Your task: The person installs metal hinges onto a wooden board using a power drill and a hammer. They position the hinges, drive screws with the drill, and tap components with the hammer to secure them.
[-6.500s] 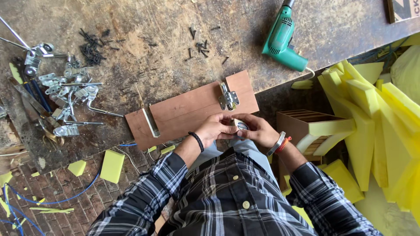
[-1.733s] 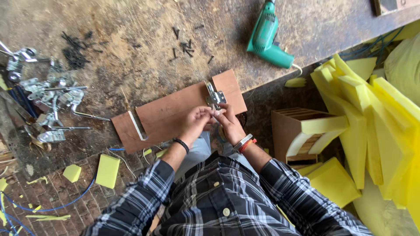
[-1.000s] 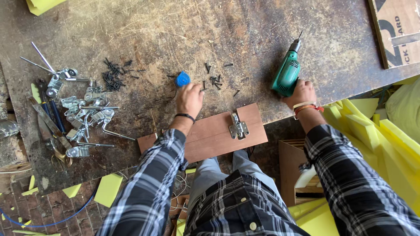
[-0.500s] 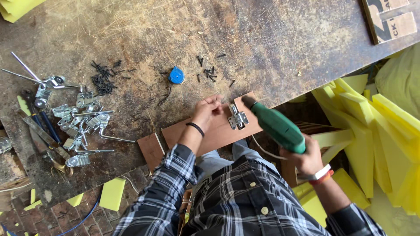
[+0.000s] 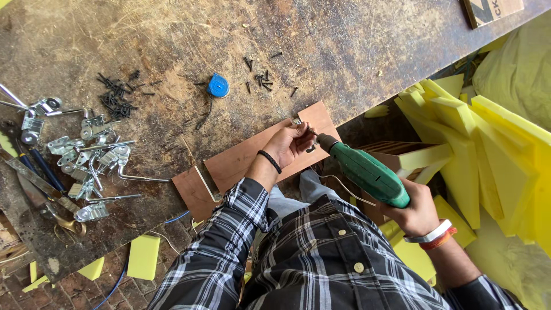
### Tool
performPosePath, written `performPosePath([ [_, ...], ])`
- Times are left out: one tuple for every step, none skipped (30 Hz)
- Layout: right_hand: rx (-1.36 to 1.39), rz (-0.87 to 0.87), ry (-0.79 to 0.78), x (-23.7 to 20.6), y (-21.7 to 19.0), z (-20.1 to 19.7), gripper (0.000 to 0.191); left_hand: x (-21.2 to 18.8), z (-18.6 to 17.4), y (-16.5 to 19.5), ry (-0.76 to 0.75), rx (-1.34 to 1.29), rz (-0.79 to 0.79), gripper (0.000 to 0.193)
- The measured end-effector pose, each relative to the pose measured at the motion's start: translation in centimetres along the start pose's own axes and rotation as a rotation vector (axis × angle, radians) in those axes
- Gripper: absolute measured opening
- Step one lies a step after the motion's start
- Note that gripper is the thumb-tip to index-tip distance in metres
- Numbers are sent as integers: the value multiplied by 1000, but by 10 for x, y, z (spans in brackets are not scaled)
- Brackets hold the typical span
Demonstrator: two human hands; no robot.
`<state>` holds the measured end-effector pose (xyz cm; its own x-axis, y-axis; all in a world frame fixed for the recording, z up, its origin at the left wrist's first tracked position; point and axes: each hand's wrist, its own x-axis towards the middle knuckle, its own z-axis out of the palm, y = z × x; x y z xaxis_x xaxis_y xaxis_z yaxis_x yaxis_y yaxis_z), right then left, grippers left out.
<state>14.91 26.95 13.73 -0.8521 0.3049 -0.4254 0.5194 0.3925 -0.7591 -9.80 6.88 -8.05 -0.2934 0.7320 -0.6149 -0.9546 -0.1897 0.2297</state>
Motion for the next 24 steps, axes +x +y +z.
performPosePath([
  [-27, 59, 1, -3, -4, -2, 27, 2, -1, -4, -1, 8, -14, 17],
  [-51, 118, 4, -5, -8, -4, 26, 4, -2, -9, -2, 18, -29, 17],
  [-68, 124, 8, -6, -11, -6, 27, 6, -3, -14, -3, 31, -46, 17],
  [-87, 128, 13, -6, -15, -7, 27, 8, -5, -17, 1, 16, -46, 16],
  [-108, 135, 15, -6, -18, -9, 27, 10, -5, -23, 5, -3, -48, 15],
  [-178, 114, 21, -6, -21, -10, 30, 11, -4, -30, 9, -24, -51, 14],
  [-249, 91, 26, -4, -24, -11, 34, 13, -3, -37, 19, -21, -58, 17],
  [-320, 65, 27, -2, -26, -11, 37, 15, -1, -44, 30, -20, -61, 20],
  [-363, 55, 30, 1, -27, -11, 38, 16, 0, -49, 44, -17, -64, 23],
  [-402, 47, 32, 4, -29, -10, 40, 19, 2, -54, 55, -8, -24, 24],
  [-442, 41, 33, 6, -30, -9, 42, 21, 5, -61, 66, -1, 14, 25],
  [-460, 62, 20, 8, -31, -8, 40, 23, 6, -66, 77, 4, 52, 26],
  [-478, 80, 11, 11, -31, -6, 38, 24, 6, -68, 93, -6, 57, 26],
  [-497, 96, 7, 14, -32, -5, 36, 26, 6, -70, 106, -13, 64, 26],
  [-486, 64, 12, 17, -33, -6, 36, 28, 6, -73, 118, -25, 69, 26],
  [-476, 33, 12, 20, -33, -6, 36, 31, 8, -75, 130, -42, 83, 25],
  [-460, 4, 9, 22, -34, -6, 37, 32, 9, -77, 148, -58, 95, 25],
  [-463, 52, -13, 23, -35, -5, 35, 32, 9, -79, 170, -73, 106, 25],
  [-468, 97, -32, 25, -36, -5, 33, 32, 10, -80, 187, -65, 102, 22],
  [-475, 136, -45, 28, -36, -5, 31, 33, 11, -81, 197, -56, 104, 19],
  [-502, 114, -29, 30, -37, -5, 32, 35, 13, -81, 203, -47, 107, 17],
  [-529, 96, -16, 32, -38, -5, 33, 36, 15, -80, 208, -37, 110, 17],
  [-555, 82, -8, 33, -39, -5, 34, 36, 17, -80, 216, -27, 108, 17],
  [-536, 110, -37, 34, -40, -6, 34, 35, 18, -80, 228, -19, 105, 17],
])
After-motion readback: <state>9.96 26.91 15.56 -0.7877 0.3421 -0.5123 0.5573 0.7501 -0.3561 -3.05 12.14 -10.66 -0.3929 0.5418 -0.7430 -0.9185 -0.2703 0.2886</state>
